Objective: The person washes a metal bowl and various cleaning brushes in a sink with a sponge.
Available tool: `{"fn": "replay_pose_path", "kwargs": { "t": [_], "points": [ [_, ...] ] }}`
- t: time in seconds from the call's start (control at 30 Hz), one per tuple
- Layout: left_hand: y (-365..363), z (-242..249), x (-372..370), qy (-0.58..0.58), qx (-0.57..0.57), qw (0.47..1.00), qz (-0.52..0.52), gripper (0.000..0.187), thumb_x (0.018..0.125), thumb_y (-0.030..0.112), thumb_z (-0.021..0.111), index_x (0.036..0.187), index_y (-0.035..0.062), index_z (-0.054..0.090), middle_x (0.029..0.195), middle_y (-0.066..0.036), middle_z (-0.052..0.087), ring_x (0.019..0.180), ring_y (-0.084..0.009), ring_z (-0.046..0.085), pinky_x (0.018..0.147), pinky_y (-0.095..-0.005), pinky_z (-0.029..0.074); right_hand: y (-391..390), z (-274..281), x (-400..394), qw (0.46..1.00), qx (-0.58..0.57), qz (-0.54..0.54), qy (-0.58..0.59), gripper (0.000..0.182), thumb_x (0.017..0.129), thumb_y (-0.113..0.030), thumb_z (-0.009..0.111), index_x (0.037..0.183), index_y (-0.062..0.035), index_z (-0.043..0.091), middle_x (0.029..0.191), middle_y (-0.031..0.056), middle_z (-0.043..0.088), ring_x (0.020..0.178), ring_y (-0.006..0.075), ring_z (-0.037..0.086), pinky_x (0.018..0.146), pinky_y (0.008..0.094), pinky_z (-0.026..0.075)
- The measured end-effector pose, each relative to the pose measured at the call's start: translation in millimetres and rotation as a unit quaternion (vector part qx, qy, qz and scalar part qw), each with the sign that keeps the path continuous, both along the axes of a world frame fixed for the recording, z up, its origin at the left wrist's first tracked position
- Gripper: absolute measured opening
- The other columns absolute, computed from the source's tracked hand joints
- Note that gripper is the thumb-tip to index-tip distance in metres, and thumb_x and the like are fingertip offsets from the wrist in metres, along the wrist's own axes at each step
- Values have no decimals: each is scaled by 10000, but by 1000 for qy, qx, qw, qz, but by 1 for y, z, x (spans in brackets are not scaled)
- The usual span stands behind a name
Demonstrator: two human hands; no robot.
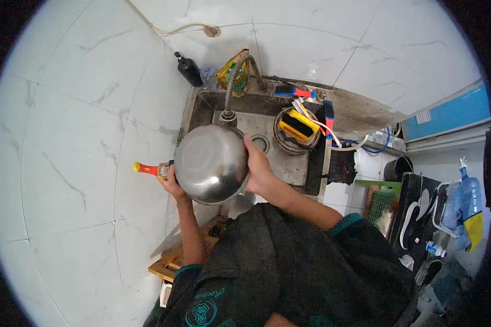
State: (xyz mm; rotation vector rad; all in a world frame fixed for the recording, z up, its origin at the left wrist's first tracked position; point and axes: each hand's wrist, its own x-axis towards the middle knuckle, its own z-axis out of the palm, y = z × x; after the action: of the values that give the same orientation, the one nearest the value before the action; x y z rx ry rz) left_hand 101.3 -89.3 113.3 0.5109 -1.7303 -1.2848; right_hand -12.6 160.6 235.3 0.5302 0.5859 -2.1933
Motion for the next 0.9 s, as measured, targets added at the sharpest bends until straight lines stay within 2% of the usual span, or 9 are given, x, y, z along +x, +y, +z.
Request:
{"fn": "replay_pose_path", "kwargs": {
  "t": [0.07, 0.13, 0.17, 0.23, 0.27, 0.33, 0.7, 0.83, 0.9],
  "points": [
    [32, 28, -5, -79, -313, 945, 48, 266, 742, 72, 726, 981, 45, 613, 1009, -176, 529, 940, -342, 536, 801, -412, 462, 17, -9, -6, 991, 114, -10, 63, 520, 972, -492, 426, 1155, -26, 567, 1111, 91, 605, 989, 220, 591, 889, 397, 491],
    [43, 25, -10, -92, -331, 935, 90, 266, 733, 66, 738, 966, 50, 611, 974, -173, 558, 921, -357, 544, 801, -433, 460, 47, -20, -11, 995, 59, -11, 75, 577, 950, -547, 433, 1220, -47, 537, 1186, 87, 582, 1042, 224, 576, 920, 402, 471],
    [47, 23, -10, -102, -339, 928, 112, 267, 728, 63, 744, 959, 52, 609, 956, -171, 573, 912, -364, 548, 801, -444, 459, 66, 10, -10, 995, 87, -2, 58, 643, 925, -603, 427, 1292, -78, 489, 1271, 92, 539, 1129, 230, 540, 969, 418, 441],
    [60, 30, -17, -81, -326, 934, 124, 285, 735, 42, 753, 972, 35, 594, 950, -145, 601, 907, -333, 561, 838, -417, 448, 100, -25, -17, 996, 29, -52, 66, 790, 866, -701, 412, 1377, -99, 416, 1380, 125, 462, 1249, 289, 462, 1038, 503, 378],
    [67, 35, -21, -75, -302, 942, 123, 290, 734, 41, 754, 974, 34, 591, 948, -137, 601, 906, -327, 563, 835, -412, 447, 118, -12, -15, 984, 69, -60, 152, 798, 867, -695, 419, 1395, -98, 386, 1380, 135, 458, 1253, 295, 459, 1044, 495, 376],
    [73, 33, -36, -61, -273, 955, 101, 296, 733, 42, 757, 976, 33, 588, 947, -126, 602, 907, -316, 567, 834, -402, 445, 148, 1, -13, 963, 160, -140, 165, 774, 892, -659, 414, 1414, -91, 347, 1394, 167, 427, 1266, 308, 446, 1062, 481, 367],
    [72, -32, -108, -152, -66, 984, -66, 208, 834, 177, 697, 968, 44, 611, 880, -127, 630, 836, -301, 603, 771, -355, 471, 242, 6, 33, 886, 286, -347, 109, 702, 926, -611, 410, 1391, -84, 402, 1426, 90, 427, 1274, 262, 439, 1071, 416, 351],
    [71, -34, -118, -194, -68, 975, -85, 193, 927, 195, 571, 966, 12, 617, 892, -145, 646, 850, -303, 625, 763, -364, 478, 255, 1, 49, 872, 310, -362, 108, 718, 918, -616, 429, 1388, -74, 404, 1407, 105, 443, 1261, 263, 443, 1060, 414, 357],
    [73, -28, -119, -126, -105, 983, -78, 210, 948, 189, 522, 960, 3, 619, 886, -163, 645, 859, -327, 623, 772, -379, 478, 260, 2, 53, 870, 304, -377, 97, 720, 912, -619, 439, 1379, -72, 414, 1400, 109, 448, 1251, 264, 448, 1051, 415, 365]
  ]
}}
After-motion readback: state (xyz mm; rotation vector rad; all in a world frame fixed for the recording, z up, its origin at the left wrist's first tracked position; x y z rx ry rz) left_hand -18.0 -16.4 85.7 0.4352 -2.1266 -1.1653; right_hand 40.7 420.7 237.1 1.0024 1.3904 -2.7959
